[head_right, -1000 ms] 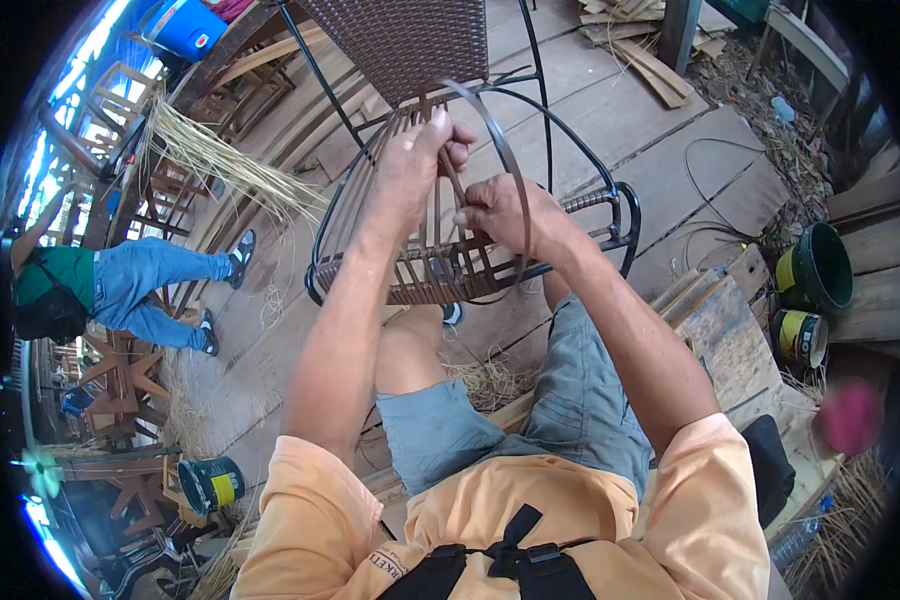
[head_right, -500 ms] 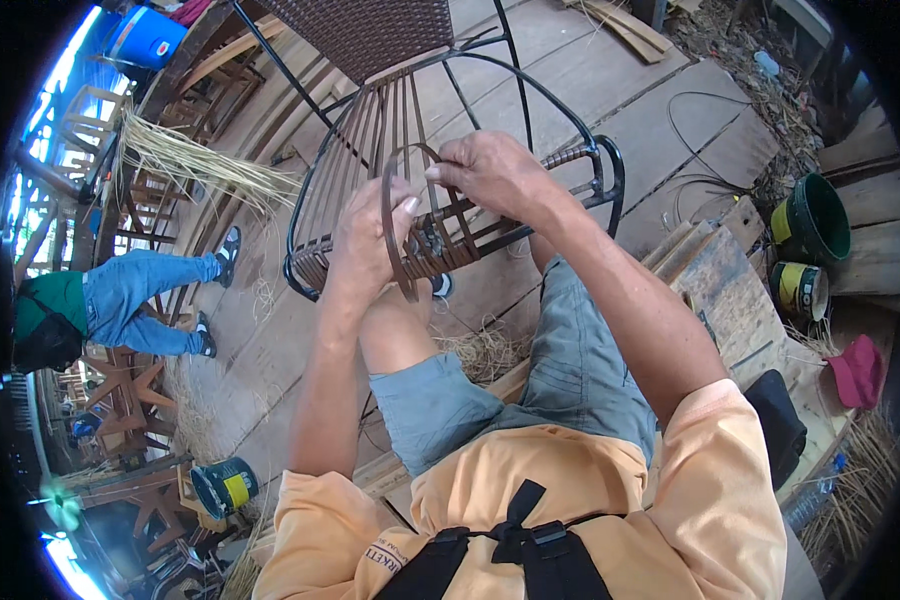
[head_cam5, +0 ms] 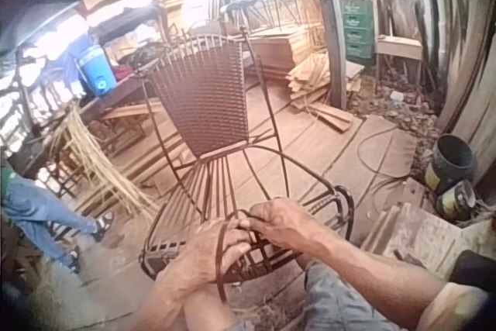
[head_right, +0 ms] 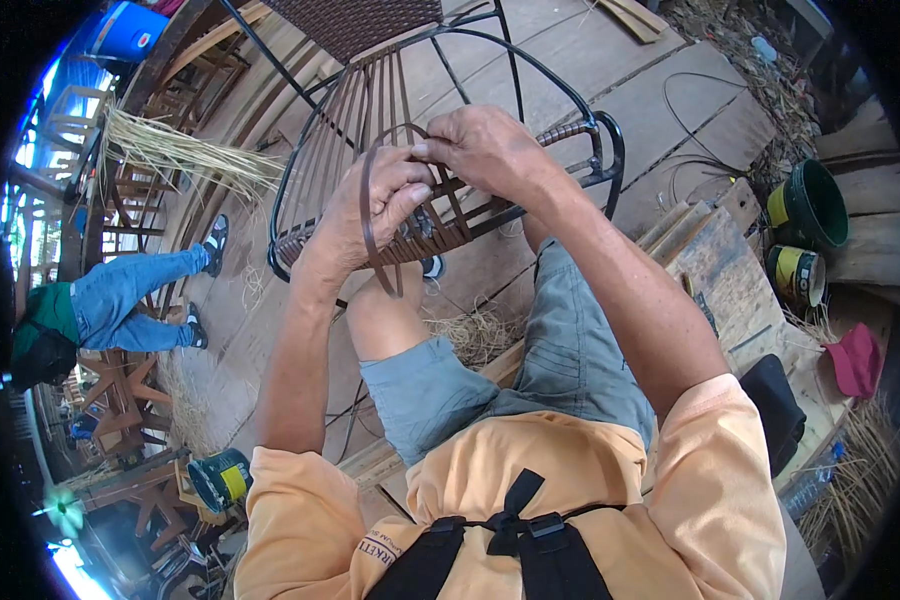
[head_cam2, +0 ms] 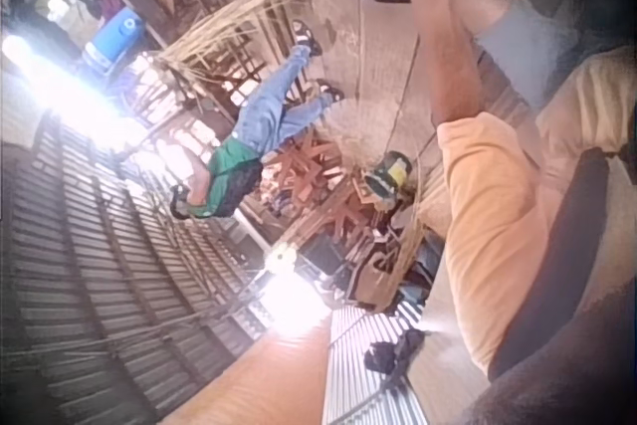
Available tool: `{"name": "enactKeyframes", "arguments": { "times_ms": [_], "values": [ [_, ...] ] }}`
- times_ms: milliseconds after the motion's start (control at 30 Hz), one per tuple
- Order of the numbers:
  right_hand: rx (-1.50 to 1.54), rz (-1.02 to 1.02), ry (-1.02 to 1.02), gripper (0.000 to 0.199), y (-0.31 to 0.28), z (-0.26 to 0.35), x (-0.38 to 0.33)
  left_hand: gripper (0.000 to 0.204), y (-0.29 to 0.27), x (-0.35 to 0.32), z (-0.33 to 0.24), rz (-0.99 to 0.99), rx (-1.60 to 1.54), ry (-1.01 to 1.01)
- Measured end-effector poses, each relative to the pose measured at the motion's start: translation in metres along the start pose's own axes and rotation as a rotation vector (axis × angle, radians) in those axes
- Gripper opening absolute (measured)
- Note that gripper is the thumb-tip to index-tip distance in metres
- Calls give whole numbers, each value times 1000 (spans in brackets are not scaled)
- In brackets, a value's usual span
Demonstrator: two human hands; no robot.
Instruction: The recorder is weaving the seat of a metal-framed chair using long plastic or natural fiber strips.
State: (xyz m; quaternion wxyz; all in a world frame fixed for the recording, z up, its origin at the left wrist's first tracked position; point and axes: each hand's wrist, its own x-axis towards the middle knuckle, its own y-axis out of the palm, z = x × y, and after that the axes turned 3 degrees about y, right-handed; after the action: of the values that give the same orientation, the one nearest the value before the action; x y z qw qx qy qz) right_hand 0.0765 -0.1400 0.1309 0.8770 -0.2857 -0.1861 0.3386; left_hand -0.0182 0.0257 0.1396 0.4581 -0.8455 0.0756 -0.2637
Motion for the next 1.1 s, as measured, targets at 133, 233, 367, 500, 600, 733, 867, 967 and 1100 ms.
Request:
{"name": "enactKeyframes", "arguments": {
  "times_ms": [133,233,367,500,600,733,867,967,1100],
  "values": [
    [-28,-2,-30,31,7,2,5,17,-4,-13,-5,-159,64,-98],
    [-13,11,3,33,2,-3,2,20,-3,-23,-10,-254,142,-198],
    [-43,57,54,24,5,-4,1,33,2,-44,-35,-217,323,-321],
    [-46,78,93,25,5,0,1,34,11,-49,-31,-272,347,-319],
    [-79,66,107,25,4,1,0,34,13,-50,-31,-278,329,-310],
    [-30,45,83,25,10,-8,2,32,17,-53,-25,-290,305,-302],
    [-79,3,52,26,7,1,1,28,12,-51,-29,-289,301,-304],
    [-25,16,83,26,7,2,0,27,12,-50,-30,-287,295,-305],
    [-121,-58,5,31,13,3,-6,27,15,-53,-32,-285,301,-304]
  ]
}}
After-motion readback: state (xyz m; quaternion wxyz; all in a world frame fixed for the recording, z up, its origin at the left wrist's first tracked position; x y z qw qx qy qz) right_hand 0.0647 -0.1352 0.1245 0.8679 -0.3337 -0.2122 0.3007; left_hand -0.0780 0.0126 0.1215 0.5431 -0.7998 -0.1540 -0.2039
